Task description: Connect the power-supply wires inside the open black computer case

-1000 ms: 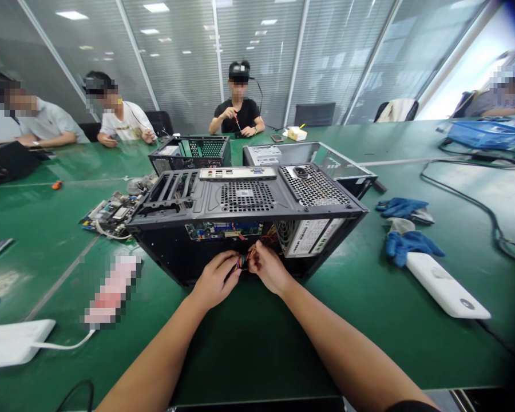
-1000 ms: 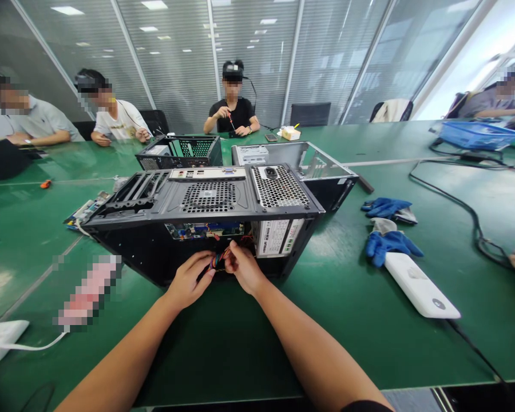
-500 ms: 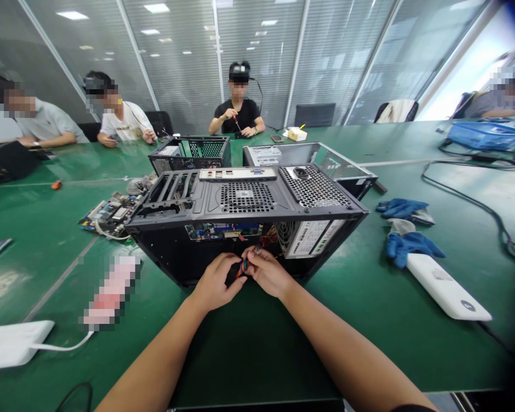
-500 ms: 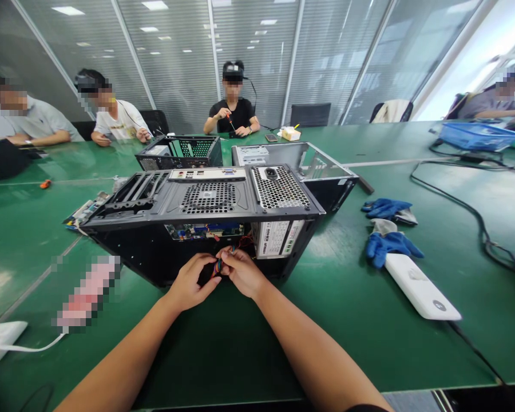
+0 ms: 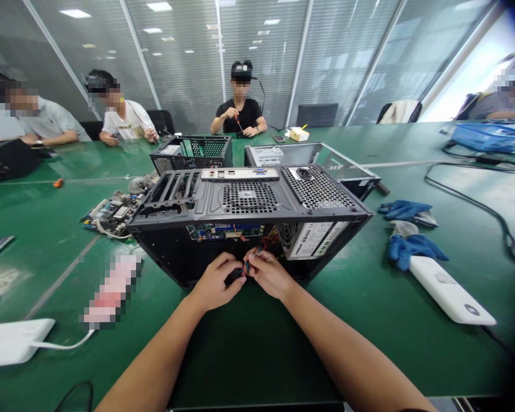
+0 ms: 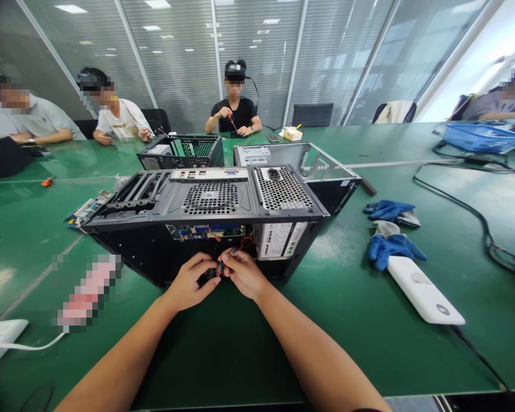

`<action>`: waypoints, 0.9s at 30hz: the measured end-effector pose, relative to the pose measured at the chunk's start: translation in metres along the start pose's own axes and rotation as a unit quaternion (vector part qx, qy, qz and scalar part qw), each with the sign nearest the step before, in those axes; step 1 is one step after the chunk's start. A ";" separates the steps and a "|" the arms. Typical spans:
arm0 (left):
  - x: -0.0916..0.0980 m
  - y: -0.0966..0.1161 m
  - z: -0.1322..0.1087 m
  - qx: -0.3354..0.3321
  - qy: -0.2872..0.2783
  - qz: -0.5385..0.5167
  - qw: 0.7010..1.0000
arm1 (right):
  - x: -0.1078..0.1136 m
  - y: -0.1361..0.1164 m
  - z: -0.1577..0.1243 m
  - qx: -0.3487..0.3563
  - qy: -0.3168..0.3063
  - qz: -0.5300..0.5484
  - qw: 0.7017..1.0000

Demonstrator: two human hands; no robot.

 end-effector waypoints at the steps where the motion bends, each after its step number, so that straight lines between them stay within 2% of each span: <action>1: 0.000 0.000 0.000 0.000 0.001 0.006 1.000 | 0.001 0.000 0.000 0.001 0.005 0.003 1.000; 15: -0.003 -0.004 -0.004 -0.028 0.068 0.107 0.992 | 0.012 0.005 0.002 0.029 0.101 0.022 0.994; 22: 0.000 0.003 -0.007 -0.040 0.135 0.147 0.979 | 0.009 0.004 0.000 0.040 0.105 -0.010 0.994; 27: -0.002 0.002 -0.007 -0.028 0.132 0.149 0.980 | 0.009 0.002 0.000 0.050 0.102 -0.019 0.993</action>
Point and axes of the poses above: each hand's wrist, its own z-axis towards the middle knuckle, its own x-axis out of the back of the hand, y = z × x, the point moved 8 cm from there along z, towards the middle knuckle, and after that the axes turned 7 degrees about x, right-handed, at the moved point
